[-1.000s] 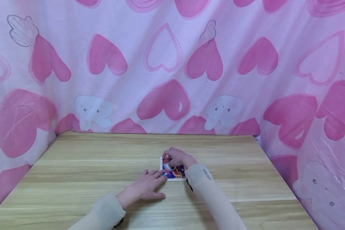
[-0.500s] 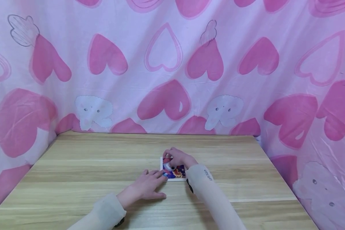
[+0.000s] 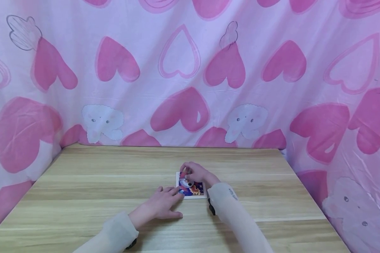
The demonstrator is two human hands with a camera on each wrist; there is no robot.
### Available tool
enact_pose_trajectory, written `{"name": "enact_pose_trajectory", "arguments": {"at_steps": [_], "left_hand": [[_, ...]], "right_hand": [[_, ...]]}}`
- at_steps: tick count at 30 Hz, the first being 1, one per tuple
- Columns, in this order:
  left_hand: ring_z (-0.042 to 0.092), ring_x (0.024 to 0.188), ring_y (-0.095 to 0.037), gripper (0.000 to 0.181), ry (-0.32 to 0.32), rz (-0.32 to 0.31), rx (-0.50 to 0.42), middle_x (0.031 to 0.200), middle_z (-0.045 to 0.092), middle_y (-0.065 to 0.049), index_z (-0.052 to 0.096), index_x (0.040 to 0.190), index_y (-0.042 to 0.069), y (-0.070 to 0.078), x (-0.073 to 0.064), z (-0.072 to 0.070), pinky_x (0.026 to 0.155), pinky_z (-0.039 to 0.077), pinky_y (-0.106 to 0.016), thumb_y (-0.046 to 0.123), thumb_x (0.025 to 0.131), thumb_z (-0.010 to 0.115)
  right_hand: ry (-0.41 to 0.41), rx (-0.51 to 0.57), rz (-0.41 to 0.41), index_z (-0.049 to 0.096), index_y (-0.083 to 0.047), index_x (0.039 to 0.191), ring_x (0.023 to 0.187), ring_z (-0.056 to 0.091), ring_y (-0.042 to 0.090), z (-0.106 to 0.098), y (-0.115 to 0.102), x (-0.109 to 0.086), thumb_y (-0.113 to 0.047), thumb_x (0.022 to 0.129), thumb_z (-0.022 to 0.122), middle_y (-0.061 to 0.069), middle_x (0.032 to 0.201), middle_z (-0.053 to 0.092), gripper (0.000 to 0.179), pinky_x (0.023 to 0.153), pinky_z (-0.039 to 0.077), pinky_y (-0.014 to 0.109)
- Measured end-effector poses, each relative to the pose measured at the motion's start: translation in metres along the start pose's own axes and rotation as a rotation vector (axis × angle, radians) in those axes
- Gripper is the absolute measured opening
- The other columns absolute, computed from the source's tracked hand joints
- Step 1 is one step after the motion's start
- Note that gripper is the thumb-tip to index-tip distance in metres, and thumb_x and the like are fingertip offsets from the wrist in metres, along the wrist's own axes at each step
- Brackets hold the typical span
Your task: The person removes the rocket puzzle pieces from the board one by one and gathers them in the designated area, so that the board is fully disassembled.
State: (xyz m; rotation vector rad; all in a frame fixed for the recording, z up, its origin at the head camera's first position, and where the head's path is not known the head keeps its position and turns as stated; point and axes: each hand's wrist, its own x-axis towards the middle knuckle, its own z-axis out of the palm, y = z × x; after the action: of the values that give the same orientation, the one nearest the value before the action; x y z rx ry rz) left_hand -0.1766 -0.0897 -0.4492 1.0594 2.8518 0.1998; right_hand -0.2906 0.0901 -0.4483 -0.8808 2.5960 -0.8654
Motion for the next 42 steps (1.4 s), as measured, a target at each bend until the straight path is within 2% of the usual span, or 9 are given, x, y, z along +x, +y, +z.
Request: {"name": "enact_pose_trajectory", "arguments": {"at_steps": [3, 15, 19, 27, 32, 36, 39, 42], "left_hand": [[0.035, 0.119, -0.033, 0.066, -0.006, -0.003, 0.001, 0.134, 0.037, -0.013, 0.047, 0.127, 0.016, 0.001, 0.000, -0.001, 0.091, 0.026, -0.058, 0.058, 0.076, 0.052], [0.036, 0.118, -0.034, 0.067, -0.005, 0.000, 0.010, 0.135, 0.036, -0.013, 0.046, 0.127, 0.016, 0.001, 0.000, -0.001, 0.090, 0.027, -0.058, 0.059, 0.076, 0.052], [0.036, 0.118, -0.035, 0.066, -0.004, 0.000, 0.000, 0.134, 0.036, -0.014, 0.047, 0.126, 0.015, 0.001, 0.000, -0.002, 0.090, 0.027, -0.059, 0.058, 0.076, 0.053], [0.037, 0.117, -0.035, 0.064, 0.010, 0.014, -0.005, 0.133, 0.038, -0.016, 0.048, 0.124, 0.015, 0.002, 0.000, -0.002, 0.088, 0.028, -0.059, 0.056, 0.076, 0.055], [0.038, 0.116, -0.036, 0.063, 0.017, 0.024, -0.012, 0.133, 0.038, -0.017, 0.048, 0.123, 0.014, 0.000, 0.000, -0.001, 0.087, 0.029, -0.060, 0.055, 0.076, 0.055], [0.037, 0.117, -0.035, 0.063, 0.006, 0.011, -0.011, 0.134, 0.037, -0.015, 0.048, 0.124, 0.016, 0.001, -0.001, -0.001, 0.088, 0.028, -0.059, 0.056, 0.076, 0.054], [0.036, 0.118, -0.035, 0.064, -0.003, 0.005, -0.012, 0.135, 0.036, -0.014, 0.047, 0.125, 0.016, 0.001, 0.000, -0.002, 0.089, 0.028, -0.059, 0.057, 0.076, 0.054], [0.035, 0.118, -0.035, 0.065, -0.011, 0.000, -0.015, 0.135, 0.035, -0.014, 0.047, 0.126, 0.016, 0.001, 0.000, -0.001, 0.089, 0.028, -0.058, 0.057, 0.076, 0.053]], "right_hand": [[0.015, 0.007, -0.023, 0.056, -0.014, 0.099, 0.082, 0.049, 0.015, 0.000, 0.002, 0.000, 0.001, 0.082, 0.057, 0.001, 0.090, 0.052, 0.022, 0.072, 0.042, 0.029], [0.019, 0.099, -0.011, 0.053, -0.015, 0.102, 0.077, 0.052, 0.014, 0.001, 0.002, -0.004, -0.002, 0.085, 0.053, 0.003, 0.088, 0.056, 0.021, 0.066, 0.045, 0.027], [0.044, 0.162, 0.002, 0.053, -0.015, 0.103, 0.076, 0.052, 0.014, 0.001, 0.005, -0.005, -0.001, 0.085, 0.053, 0.002, 0.087, 0.056, 0.022, 0.064, 0.046, 0.027], [0.118, 0.196, 0.035, 0.055, -0.018, 0.099, 0.076, 0.052, 0.015, -0.004, 0.010, -0.009, -0.006, 0.087, 0.053, -0.001, 0.086, 0.056, 0.017, 0.064, 0.046, 0.029], [0.124, 0.239, 0.041, 0.057, -0.014, 0.098, 0.075, 0.051, 0.016, -0.008, 0.010, -0.018, -0.006, 0.087, 0.053, 0.001, 0.085, 0.055, 0.014, 0.065, 0.044, 0.029], [0.140, 0.263, 0.031, 0.056, -0.004, 0.100, 0.076, 0.050, 0.022, -0.015, -0.004, -0.033, -0.001, 0.086, 0.052, 0.011, 0.086, 0.056, 0.015, 0.066, 0.042, 0.033], [0.144, 0.306, 0.056, 0.056, 0.000, 0.100, 0.078, 0.049, 0.026, -0.021, -0.012, -0.043, 0.002, 0.085, 0.051, 0.017, 0.088, 0.055, 0.016, 0.067, 0.041, 0.035], [0.148, 0.307, 0.063, 0.056, -0.002, 0.100, 0.078, 0.048, 0.025, -0.019, -0.002, -0.045, -0.001, 0.086, 0.051, 0.013, 0.088, 0.054, 0.015, 0.067, 0.040, 0.033]]}}
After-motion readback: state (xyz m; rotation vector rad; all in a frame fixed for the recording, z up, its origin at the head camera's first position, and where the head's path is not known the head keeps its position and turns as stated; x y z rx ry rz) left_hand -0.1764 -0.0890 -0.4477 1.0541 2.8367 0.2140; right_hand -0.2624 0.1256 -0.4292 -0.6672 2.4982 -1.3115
